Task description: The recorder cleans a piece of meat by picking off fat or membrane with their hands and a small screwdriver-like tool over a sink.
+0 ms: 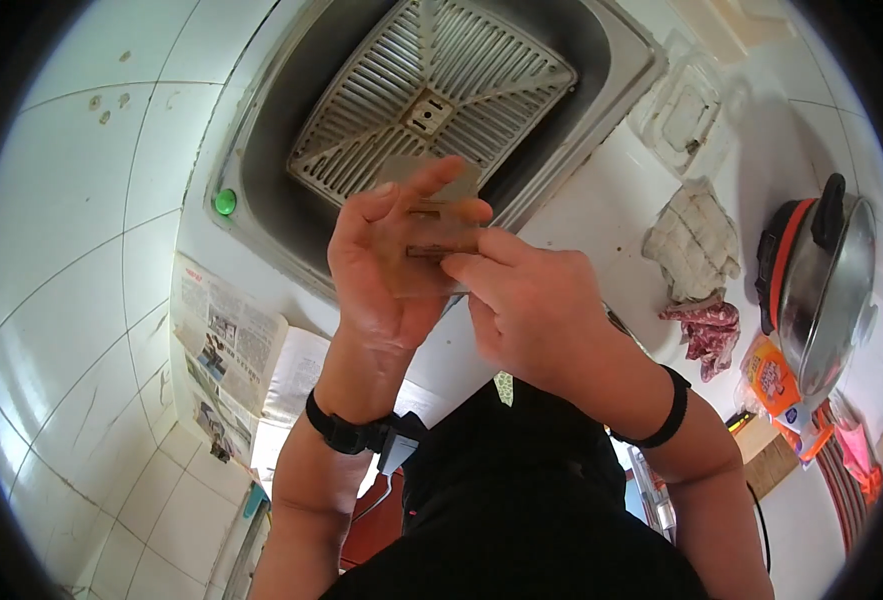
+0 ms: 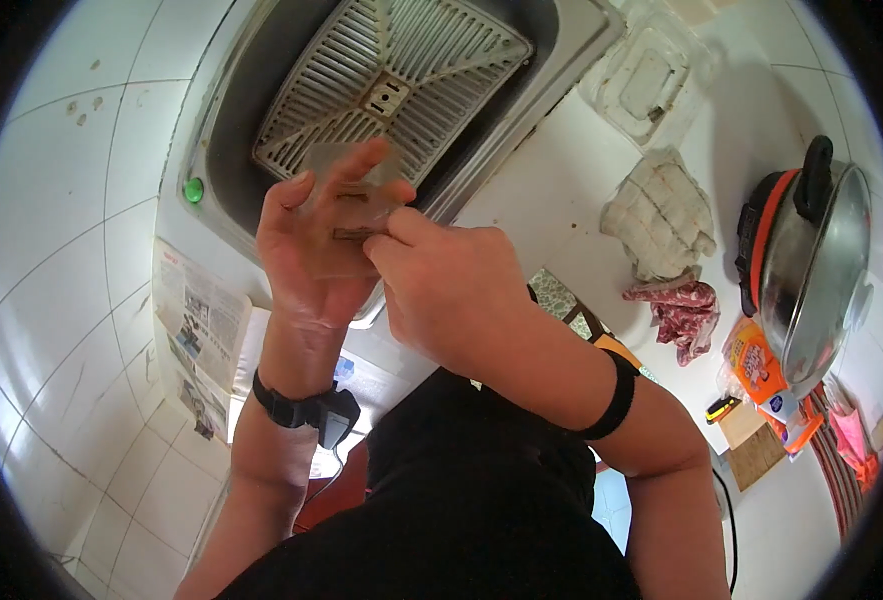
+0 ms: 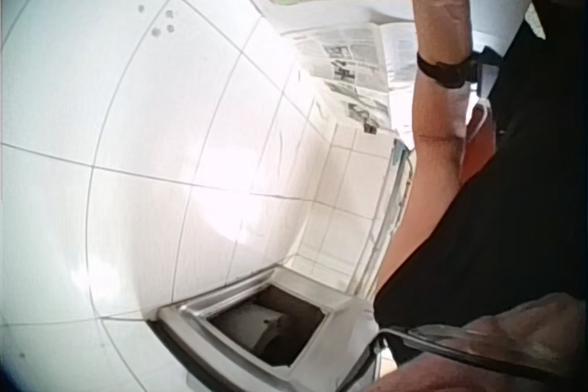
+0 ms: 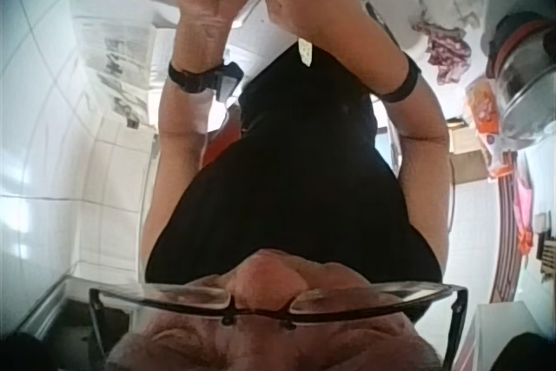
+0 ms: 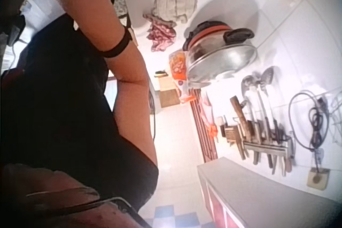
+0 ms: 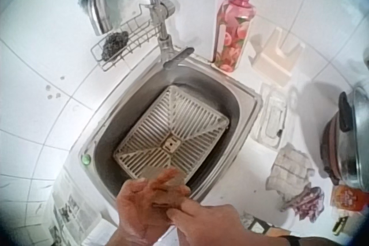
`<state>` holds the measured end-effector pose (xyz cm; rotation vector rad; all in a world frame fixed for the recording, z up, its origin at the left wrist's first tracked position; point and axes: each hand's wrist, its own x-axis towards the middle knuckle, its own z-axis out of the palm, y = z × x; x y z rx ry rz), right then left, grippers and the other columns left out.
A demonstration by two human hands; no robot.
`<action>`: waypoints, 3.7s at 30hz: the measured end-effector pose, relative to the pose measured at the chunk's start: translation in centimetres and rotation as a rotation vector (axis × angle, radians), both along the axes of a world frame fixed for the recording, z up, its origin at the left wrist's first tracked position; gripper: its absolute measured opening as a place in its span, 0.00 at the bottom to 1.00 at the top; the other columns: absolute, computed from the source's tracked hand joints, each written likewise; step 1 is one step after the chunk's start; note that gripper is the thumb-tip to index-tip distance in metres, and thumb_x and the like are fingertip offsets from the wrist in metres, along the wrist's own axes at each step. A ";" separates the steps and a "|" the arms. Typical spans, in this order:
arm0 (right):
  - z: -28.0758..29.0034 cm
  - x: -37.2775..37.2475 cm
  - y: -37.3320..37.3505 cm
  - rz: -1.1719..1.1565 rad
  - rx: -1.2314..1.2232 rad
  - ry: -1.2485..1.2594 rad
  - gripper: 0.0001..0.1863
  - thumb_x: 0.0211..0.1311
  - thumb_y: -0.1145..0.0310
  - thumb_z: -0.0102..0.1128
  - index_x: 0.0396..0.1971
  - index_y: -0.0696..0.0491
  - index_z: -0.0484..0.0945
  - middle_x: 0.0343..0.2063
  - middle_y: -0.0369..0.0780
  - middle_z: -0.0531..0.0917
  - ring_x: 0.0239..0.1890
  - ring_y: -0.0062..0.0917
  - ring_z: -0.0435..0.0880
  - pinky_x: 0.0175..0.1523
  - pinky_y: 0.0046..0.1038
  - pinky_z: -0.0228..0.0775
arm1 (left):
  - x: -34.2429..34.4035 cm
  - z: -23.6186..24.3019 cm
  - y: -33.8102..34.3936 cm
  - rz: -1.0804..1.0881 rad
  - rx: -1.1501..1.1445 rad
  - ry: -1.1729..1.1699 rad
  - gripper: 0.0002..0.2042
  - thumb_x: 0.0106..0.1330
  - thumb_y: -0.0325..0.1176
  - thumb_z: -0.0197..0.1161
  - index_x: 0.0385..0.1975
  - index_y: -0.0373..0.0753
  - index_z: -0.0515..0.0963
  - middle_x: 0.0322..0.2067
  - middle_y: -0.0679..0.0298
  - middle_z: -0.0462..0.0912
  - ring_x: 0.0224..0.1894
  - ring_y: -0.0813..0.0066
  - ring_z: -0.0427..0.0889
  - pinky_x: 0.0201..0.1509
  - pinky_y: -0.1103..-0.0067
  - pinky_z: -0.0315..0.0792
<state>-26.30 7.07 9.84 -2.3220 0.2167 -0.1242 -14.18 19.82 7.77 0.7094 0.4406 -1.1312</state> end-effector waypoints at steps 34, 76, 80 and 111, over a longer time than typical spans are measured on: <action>1.3 0.2 -0.7 -0.218 0.465 0.056 0.13 0.61 0.73 0.69 0.46 0.55 0.83 0.39 0.45 0.83 0.35 0.40 0.87 0.38 0.35 0.80 | -0.4 -0.5 0.7 0.027 -0.224 -0.192 0.33 0.73 0.47 0.50 0.71 0.28 0.68 0.62 0.46 0.80 0.63 0.54 0.80 0.72 0.63 0.72; 2.2 -4.9 5.2 -0.242 0.306 -0.039 0.07 0.61 0.70 0.63 0.38 0.54 0.82 0.43 0.44 0.80 0.45 0.44 0.85 0.47 0.44 0.80 | -2.8 2.1 6.9 -0.218 0.030 -0.412 0.34 0.66 0.24 0.52 0.76 0.35 0.64 0.72 0.55 0.73 0.73 0.59 0.72 0.79 0.65 0.63; 2.4 -4.4 5.7 -0.264 0.286 -0.179 0.06 0.61 0.71 0.63 0.37 0.53 0.79 0.41 0.43 0.79 0.42 0.43 0.85 0.44 0.44 0.80 | -4.0 5.1 6.1 -0.207 0.115 -0.500 0.33 0.65 0.25 0.52 0.75 0.35 0.66 0.69 0.55 0.76 0.70 0.61 0.75 0.76 0.67 0.67; 9.2 -6.8 -1.6 0.067 0.188 -0.271 0.16 0.61 0.61 0.70 0.47 0.52 0.87 0.43 0.48 0.87 0.50 0.47 0.85 0.54 0.44 0.79 | -10.0 10.9 2.5 0.040 -0.206 -0.448 0.31 0.61 0.25 0.52 0.70 0.37 0.71 0.64 0.50 0.77 0.63 0.47 0.78 0.71 0.52 0.69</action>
